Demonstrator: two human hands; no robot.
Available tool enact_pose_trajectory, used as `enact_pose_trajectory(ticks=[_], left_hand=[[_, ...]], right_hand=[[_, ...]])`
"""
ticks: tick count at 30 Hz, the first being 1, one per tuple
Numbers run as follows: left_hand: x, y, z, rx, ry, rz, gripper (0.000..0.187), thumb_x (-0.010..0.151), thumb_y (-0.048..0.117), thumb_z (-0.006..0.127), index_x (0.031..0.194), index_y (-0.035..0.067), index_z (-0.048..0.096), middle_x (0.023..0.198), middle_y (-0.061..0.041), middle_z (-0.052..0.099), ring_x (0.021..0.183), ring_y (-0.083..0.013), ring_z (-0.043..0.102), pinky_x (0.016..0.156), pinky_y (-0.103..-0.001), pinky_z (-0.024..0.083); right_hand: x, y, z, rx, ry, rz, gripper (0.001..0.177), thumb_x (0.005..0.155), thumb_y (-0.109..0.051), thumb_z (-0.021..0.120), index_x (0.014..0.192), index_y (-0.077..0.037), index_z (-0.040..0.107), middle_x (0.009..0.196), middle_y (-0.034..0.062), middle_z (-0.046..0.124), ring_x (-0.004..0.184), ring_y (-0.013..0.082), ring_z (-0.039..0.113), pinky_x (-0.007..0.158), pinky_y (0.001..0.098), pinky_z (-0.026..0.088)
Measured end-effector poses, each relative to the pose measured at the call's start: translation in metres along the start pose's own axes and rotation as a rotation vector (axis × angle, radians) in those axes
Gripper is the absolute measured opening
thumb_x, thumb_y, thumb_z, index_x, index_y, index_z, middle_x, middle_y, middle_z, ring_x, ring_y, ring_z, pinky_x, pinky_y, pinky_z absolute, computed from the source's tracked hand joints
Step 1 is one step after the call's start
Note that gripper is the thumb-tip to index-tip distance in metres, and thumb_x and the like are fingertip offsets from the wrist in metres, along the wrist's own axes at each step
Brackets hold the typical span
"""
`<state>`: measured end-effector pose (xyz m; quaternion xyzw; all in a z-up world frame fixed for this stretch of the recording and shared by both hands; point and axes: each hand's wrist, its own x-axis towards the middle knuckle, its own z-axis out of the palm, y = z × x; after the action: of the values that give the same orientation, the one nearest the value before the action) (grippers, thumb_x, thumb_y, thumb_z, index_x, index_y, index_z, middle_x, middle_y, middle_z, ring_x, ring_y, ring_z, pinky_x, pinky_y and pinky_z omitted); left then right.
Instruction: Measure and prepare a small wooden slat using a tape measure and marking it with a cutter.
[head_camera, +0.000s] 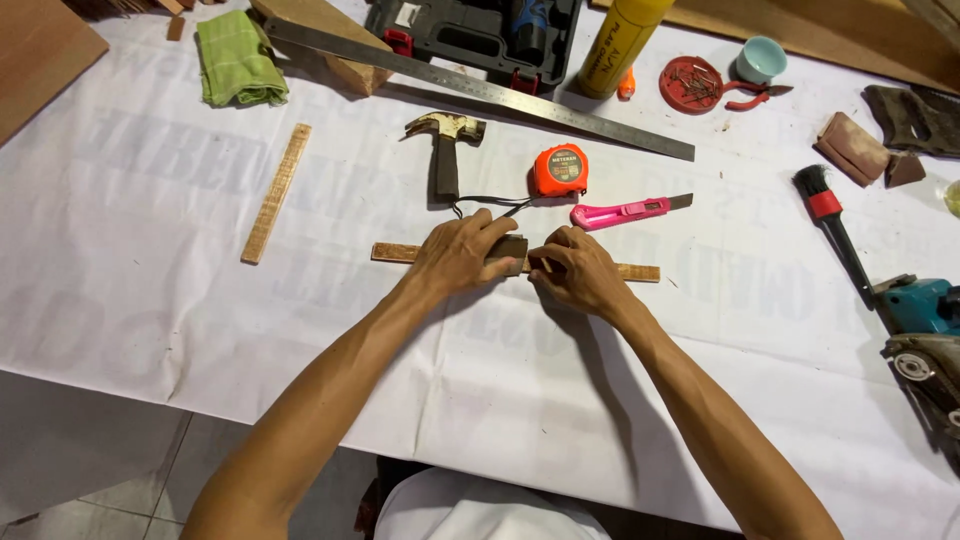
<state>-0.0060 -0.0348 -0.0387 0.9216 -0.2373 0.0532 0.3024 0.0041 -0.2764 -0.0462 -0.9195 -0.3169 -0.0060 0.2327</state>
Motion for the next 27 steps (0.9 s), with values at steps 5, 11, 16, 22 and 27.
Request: enact_pose_trajectory(ticks=[5, 11, 16, 22, 27], left_hand=[[-0.009, 0.010, 0.003, 0.031, 0.047, -0.052, 0.046, 0.080, 0.034, 0.083, 0.119, 0.012, 0.070, 0.096, -0.011, 0.064, 0.084, -0.0285, 0.067, 0.077, -0.044, 0.057], [-0.032, -0.030, -0.025, 0.051, 0.033, -0.128, 0.046, 0.080, 0.037, 0.084, 0.117, 0.012, 0.074, 0.093, -0.006, 0.065, 0.089, -0.0245, 0.063, 0.085, -0.042, 0.052], [-0.031, -0.049, -0.018, 0.108, 0.071, -0.056, 0.046, 0.079, 0.038, 0.085, 0.118, 0.014, 0.076, 0.090, -0.005, 0.064, 0.091, -0.0234, 0.061, 0.089, -0.042, 0.050], [0.001, -0.004, 0.021, 0.067, 0.070, -0.040, 0.048, 0.077, 0.041, 0.085, 0.115, 0.013, 0.076, 0.089, -0.003, 0.063, 0.085, -0.0224, 0.061, 0.085, -0.042, 0.050], [0.011, 0.010, 0.023, 0.057, 0.095, -0.050, 0.043, 0.079, 0.042, 0.082, 0.111, 0.014, 0.077, 0.091, -0.004, 0.065, 0.088, -0.0229, 0.060, 0.082, -0.043, 0.047]], right_hand=[[-0.004, 0.011, 0.001, 0.158, 0.027, -0.007, 0.030, 0.082, -0.029, 0.082, 0.103, -0.008, 0.080, 0.090, 0.0061, 0.060, 0.088, 0.0220, 0.058, 0.076, 0.0377, 0.052], [-0.003, 0.013, 0.002, 0.218, 0.022, 0.034, 0.031, 0.081, -0.029, 0.082, 0.103, -0.008, 0.081, 0.087, 0.0053, 0.059, 0.086, 0.0212, 0.057, 0.075, 0.0369, 0.052], [-0.005, 0.020, 0.003, 0.205, 0.075, 0.002, 0.027, 0.081, -0.027, 0.082, 0.099, -0.007, 0.080, 0.088, 0.0058, 0.059, 0.088, 0.0209, 0.058, 0.078, 0.0372, 0.052], [-0.008, 0.021, 0.005, 0.251, 0.068, 0.003, 0.030, 0.080, -0.031, 0.084, 0.096, -0.006, 0.078, 0.088, 0.0042, 0.062, 0.087, 0.0219, 0.058, 0.076, 0.0381, 0.052], [-0.006, 0.012, -0.004, 0.221, 0.079, -0.021, 0.031, 0.082, -0.031, 0.084, 0.089, -0.003, 0.073, 0.089, 0.0081, 0.060, 0.088, 0.0251, 0.058, 0.076, 0.0395, 0.051]])
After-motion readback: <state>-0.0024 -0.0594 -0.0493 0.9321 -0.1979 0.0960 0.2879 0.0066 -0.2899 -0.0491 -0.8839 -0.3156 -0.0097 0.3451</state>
